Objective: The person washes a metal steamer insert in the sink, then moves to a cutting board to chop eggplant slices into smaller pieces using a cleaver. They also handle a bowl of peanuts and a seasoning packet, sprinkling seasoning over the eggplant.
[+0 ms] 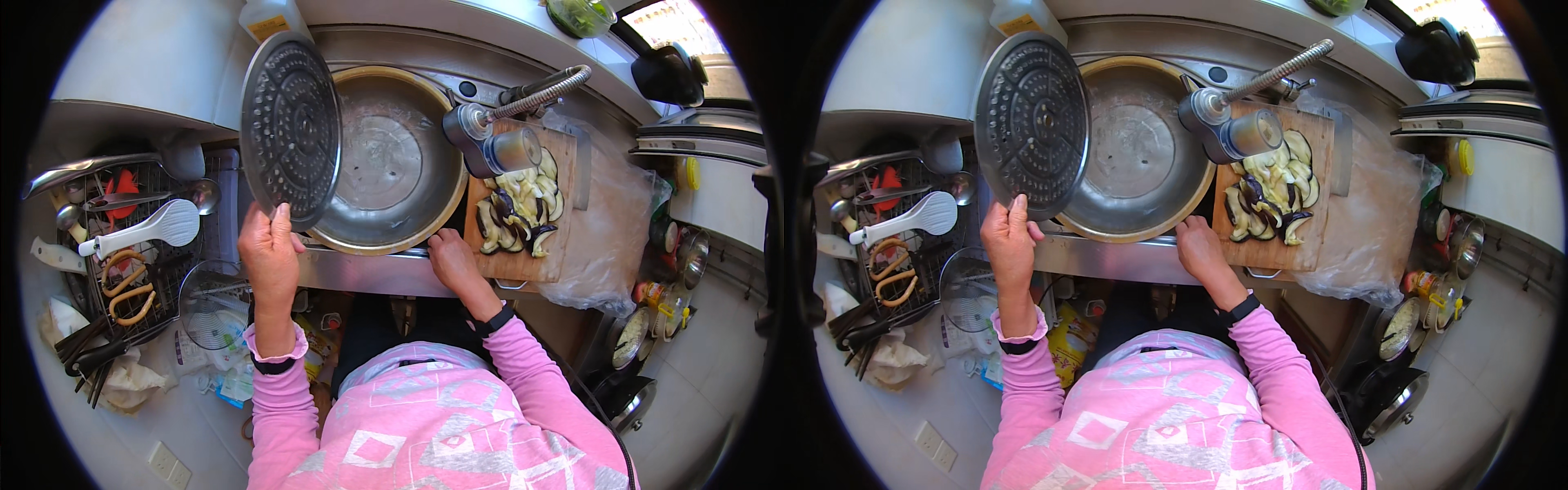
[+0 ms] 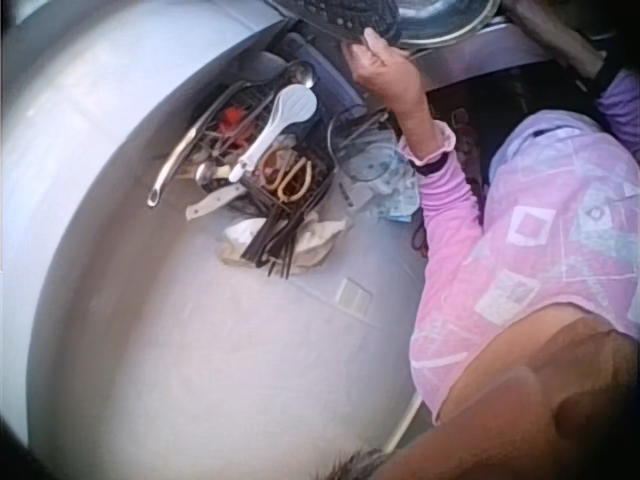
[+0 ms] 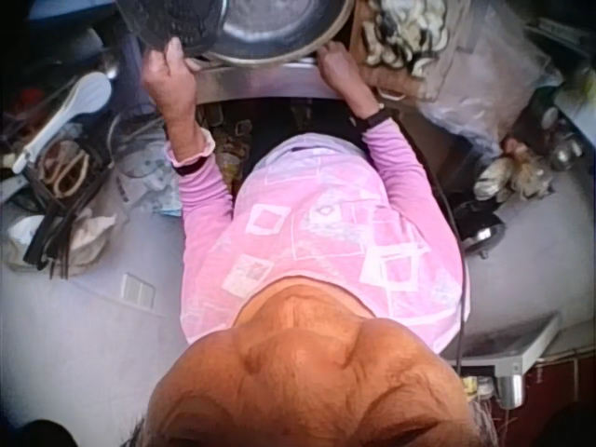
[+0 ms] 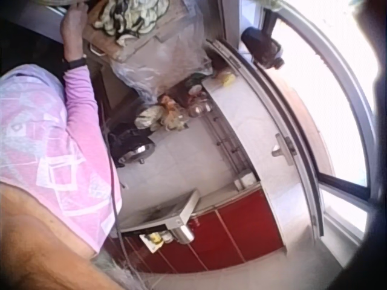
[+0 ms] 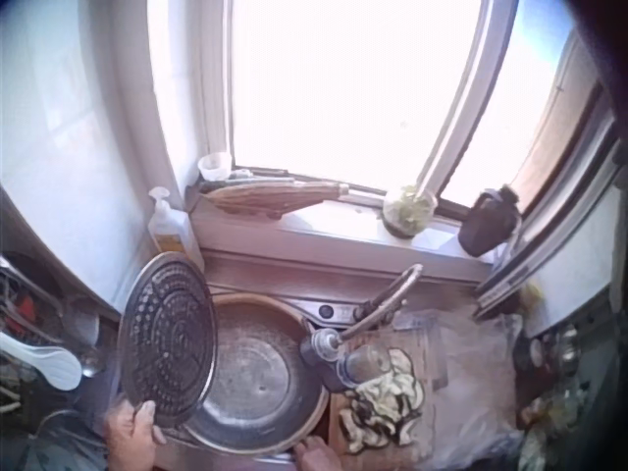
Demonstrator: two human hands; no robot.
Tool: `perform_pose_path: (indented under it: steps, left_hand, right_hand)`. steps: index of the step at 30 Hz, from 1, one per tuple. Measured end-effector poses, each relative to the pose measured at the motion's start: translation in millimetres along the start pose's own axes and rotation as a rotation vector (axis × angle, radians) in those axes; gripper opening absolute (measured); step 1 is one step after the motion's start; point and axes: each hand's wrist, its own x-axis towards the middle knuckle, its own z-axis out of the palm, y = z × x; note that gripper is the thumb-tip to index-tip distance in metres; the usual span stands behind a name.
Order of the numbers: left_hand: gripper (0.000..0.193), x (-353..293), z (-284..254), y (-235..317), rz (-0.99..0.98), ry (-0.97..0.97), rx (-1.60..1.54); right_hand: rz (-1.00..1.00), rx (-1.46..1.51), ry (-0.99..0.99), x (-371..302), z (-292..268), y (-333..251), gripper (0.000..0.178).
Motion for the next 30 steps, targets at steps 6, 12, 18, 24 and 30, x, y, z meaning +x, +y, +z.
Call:
perform_pose_path:
  steps: [6, 12, 18, 24, 30]
  left_hand:
    - [0.011, 12, -20, 3, 0.107, 0.153, 0.111]
    - [0.011, 22, -31, -11, 0.110, 0.211, 0.193]
    - [0.011, 25, -34, -16, 0.075, 0.239, 0.165]
    - [0.011, 25, -37, -17, 0.053, 0.246, 0.139]
    - [0.010, 26, -39, -22, 0.073, 0.245, 0.175]
  right_hand:
    - [0.027, 0.005, -0.038, -7, 3, 3, 0.012]
    - [-0.040, 0.032, 0.035, -10, 3, 2, 0.010]
    - [-0.097, -0.007, 0.158, -6, -4, -6, 0.006]
    - [0.019, 0.002, 0.184, -1, -19, -21, 0.009]
    - [-0.100, 0.017, 0.416, 18, -23, -23, 0.012]
